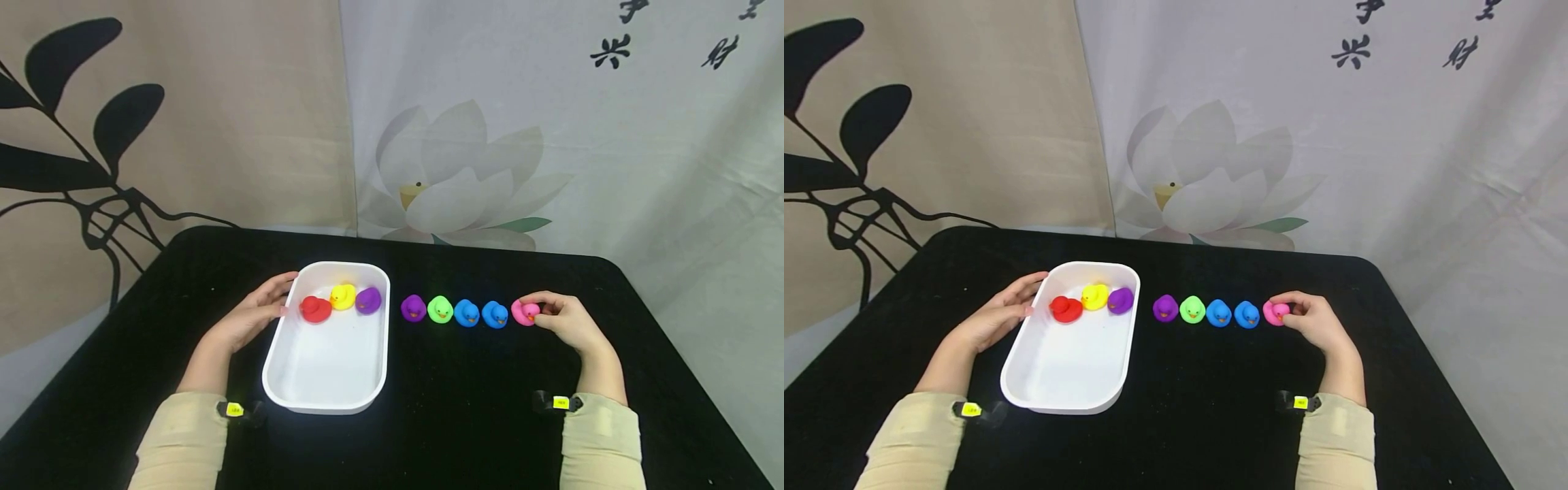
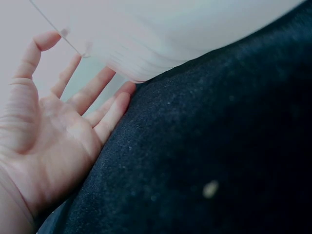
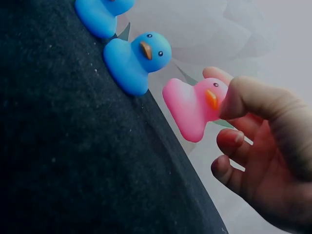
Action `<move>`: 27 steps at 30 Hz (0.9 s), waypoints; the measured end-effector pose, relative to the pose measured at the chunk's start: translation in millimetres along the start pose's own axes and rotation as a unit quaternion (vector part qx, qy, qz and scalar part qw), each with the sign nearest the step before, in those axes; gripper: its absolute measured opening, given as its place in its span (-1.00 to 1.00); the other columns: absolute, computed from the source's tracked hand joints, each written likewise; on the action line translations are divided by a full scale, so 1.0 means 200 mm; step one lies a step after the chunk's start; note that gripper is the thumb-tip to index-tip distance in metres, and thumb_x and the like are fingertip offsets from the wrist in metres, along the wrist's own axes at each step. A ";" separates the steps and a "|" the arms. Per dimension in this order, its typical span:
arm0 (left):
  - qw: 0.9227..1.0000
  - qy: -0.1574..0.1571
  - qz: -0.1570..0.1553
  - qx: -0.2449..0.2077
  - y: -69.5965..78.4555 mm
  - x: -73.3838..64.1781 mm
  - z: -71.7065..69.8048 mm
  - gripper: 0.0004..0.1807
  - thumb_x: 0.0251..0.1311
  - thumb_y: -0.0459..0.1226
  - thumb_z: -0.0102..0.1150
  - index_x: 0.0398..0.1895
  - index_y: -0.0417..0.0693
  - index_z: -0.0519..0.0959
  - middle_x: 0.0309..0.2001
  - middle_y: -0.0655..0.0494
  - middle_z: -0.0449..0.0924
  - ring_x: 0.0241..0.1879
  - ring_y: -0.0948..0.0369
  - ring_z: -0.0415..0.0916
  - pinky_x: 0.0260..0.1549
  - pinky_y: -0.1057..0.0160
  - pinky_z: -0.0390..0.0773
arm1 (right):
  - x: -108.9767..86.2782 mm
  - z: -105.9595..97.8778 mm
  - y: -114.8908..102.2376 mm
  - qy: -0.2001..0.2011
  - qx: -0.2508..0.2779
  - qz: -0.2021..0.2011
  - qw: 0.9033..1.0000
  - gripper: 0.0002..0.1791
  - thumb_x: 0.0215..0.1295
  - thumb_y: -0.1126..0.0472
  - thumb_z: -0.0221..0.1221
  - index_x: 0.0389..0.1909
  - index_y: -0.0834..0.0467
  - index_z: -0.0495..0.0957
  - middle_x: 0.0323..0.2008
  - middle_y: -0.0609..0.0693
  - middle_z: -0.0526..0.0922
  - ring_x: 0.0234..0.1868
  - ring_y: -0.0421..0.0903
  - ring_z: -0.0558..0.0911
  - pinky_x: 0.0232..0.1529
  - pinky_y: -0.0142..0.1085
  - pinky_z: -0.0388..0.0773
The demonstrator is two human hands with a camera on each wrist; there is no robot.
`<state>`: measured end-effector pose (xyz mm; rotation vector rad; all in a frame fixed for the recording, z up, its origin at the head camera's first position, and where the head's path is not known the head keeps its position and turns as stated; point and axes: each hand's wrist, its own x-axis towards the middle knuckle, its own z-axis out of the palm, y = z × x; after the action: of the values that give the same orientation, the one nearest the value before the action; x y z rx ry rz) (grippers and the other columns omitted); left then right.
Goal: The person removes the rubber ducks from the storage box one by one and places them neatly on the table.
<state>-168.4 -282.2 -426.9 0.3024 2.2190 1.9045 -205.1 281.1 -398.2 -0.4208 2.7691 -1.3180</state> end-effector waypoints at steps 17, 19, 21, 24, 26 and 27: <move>1.000 0.001 0.001 0.000 0.00 0.00 0.00 -0.18 0.15 -0.28 0.21 0.46 0.00 0.05 0.40 -0.08 0.09 0.29 -0.15 0.18 0.20 -0.15 0.21 | 0.00 0.03 0.07 -0.018 0.013 0.015 1.000 -0.71 0.26 0.39 0.16 0.01 0.25 0.59 -0.29 0.17 0.46 -0.30 0.03 0.36 -0.34 -0.23 0.38; 1.000 0.001 0.000 0.000 0.00 0.00 0.00 -0.19 0.15 -0.27 0.20 0.46 0.00 0.05 0.40 -0.08 0.09 0.28 -0.15 0.18 0.20 -0.16 0.21 | 0.00 0.03 0.07 -0.020 0.014 0.020 0.999 -0.70 0.26 0.39 0.15 0.01 0.25 0.59 -0.25 0.18 0.47 -0.28 0.04 0.36 -0.33 -0.21 0.37; 1.000 0.001 0.001 0.000 0.00 0.00 0.00 -0.19 0.16 -0.27 0.20 0.45 0.01 0.06 0.40 -0.08 0.09 0.28 -0.15 0.18 0.20 -0.17 0.20 | 0.00 0.03 0.07 -0.023 0.014 0.023 0.999 -0.70 0.27 0.39 0.14 0.02 0.24 0.59 -0.22 0.19 0.49 -0.27 0.05 0.36 -0.31 -0.20 0.37; 1.000 0.002 0.001 0.000 0.00 0.00 0.00 -0.20 0.16 -0.28 0.20 0.45 0.03 0.07 0.40 -0.06 0.09 0.29 -0.14 0.18 0.20 -0.17 0.19 | 0.00 0.03 0.07 -0.025 0.016 0.023 0.999 -0.70 0.28 0.39 0.14 0.03 0.24 0.59 -0.18 0.19 0.50 -0.25 0.05 0.36 -0.28 -0.19 0.37; 1.000 0.002 0.001 0.000 -0.01 0.00 0.00 -0.20 0.16 -0.28 0.20 0.45 0.04 0.07 0.41 -0.05 0.09 0.29 -0.13 0.17 0.21 -0.17 0.18 | 0.00 0.03 0.07 -0.026 0.017 0.022 0.999 -0.70 0.29 0.38 0.14 0.04 0.23 0.58 -0.16 0.19 0.51 -0.23 0.06 0.37 -0.26 -0.17 0.38; 1.000 0.002 0.001 0.000 -0.01 0.00 0.00 -0.20 0.16 -0.28 0.20 0.45 0.04 0.07 0.41 -0.05 0.09 0.29 -0.13 0.17 0.21 -0.18 0.18 | 0.00 0.03 0.07 -0.027 0.019 0.023 0.999 -0.70 0.30 0.37 0.13 0.04 0.23 0.58 -0.15 0.20 0.52 -0.22 0.06 0.37 -0.25 -0.17 0.38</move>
<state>-168.2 -282.3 -428.8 0.3007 2.2230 1.9081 -207.3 284.5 -413.6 -0.3823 2.6890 -1.3265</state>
